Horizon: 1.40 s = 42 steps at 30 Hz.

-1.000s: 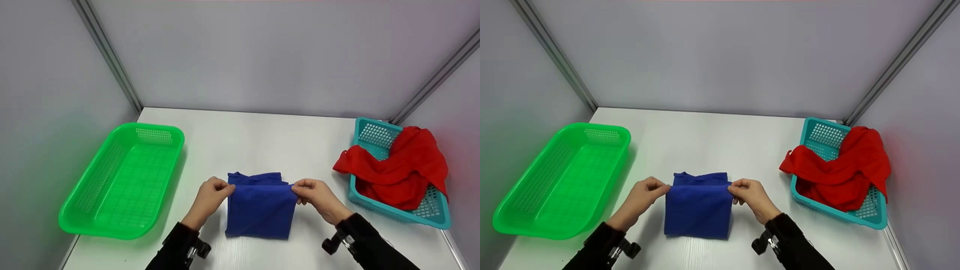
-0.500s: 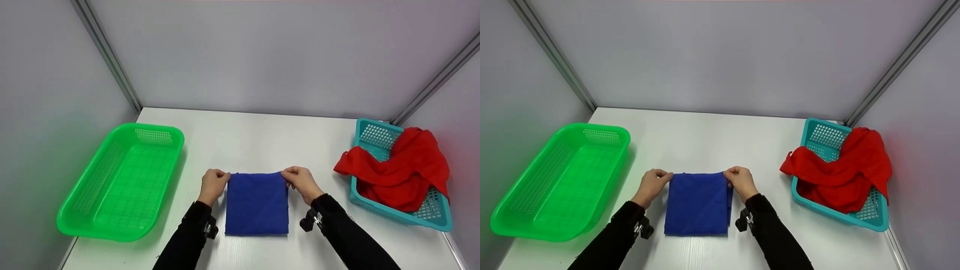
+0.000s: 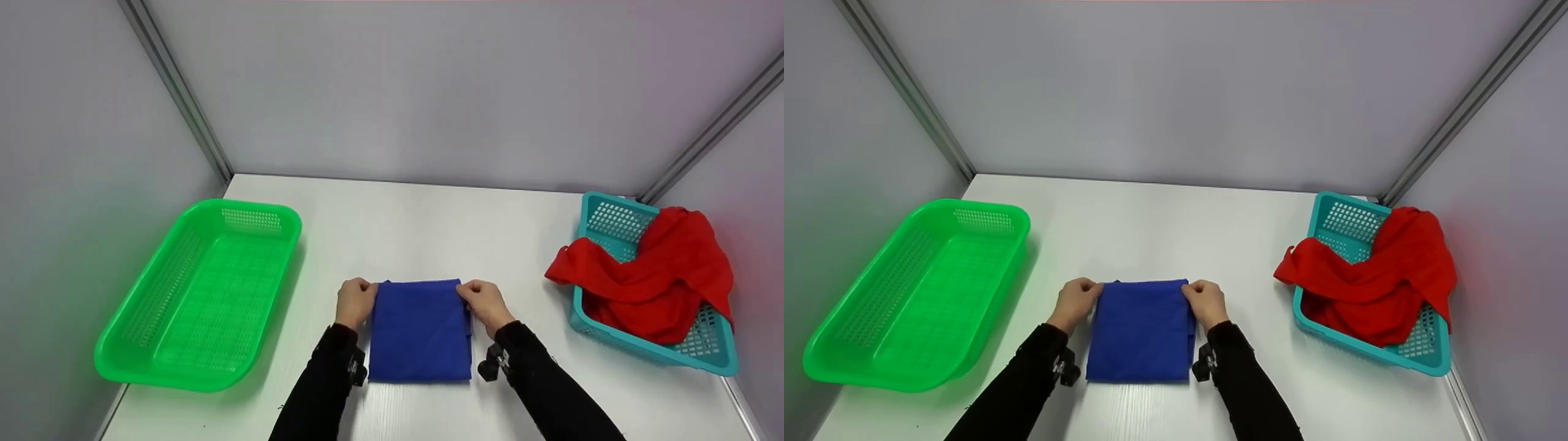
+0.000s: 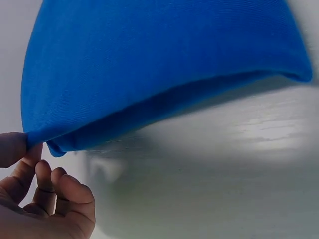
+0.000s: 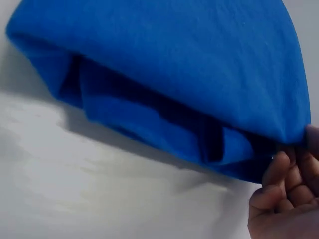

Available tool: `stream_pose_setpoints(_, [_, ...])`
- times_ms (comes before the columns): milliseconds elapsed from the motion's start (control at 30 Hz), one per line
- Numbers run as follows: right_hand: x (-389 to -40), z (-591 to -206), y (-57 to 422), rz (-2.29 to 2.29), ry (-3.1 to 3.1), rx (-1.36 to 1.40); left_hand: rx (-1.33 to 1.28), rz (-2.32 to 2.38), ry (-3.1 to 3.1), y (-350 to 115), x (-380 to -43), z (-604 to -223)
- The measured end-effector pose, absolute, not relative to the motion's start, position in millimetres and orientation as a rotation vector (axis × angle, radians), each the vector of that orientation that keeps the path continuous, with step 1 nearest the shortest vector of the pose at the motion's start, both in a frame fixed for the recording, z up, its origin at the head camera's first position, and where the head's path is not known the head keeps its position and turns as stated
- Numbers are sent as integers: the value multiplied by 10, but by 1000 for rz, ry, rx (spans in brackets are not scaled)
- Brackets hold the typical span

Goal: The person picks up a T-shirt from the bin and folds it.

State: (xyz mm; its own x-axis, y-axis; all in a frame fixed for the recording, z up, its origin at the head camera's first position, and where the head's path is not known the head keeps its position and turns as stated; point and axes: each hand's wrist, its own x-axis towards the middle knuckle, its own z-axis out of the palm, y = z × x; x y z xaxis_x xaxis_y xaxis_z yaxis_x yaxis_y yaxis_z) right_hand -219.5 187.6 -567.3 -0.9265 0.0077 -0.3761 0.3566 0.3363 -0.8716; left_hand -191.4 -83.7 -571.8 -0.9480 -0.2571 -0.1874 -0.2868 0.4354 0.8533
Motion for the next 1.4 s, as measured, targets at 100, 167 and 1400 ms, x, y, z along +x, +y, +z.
stream_pose_setpoints(100, [-2180, -5691, 1862, -1647, 2298, 342, -505, 1560, 2660, -827, -1910, -5733])
stream_pose_setpoints(167, [-2149, -5715, 1866, -1664, 2275, 339, -490, 1550, 2667, -834, -1878, -5739])
stream_pose_setpoints(1400, [-1177, -5845, 2404, -1342, 1884, -84, -55, 1620, 2128, -1214, -661, -5885])
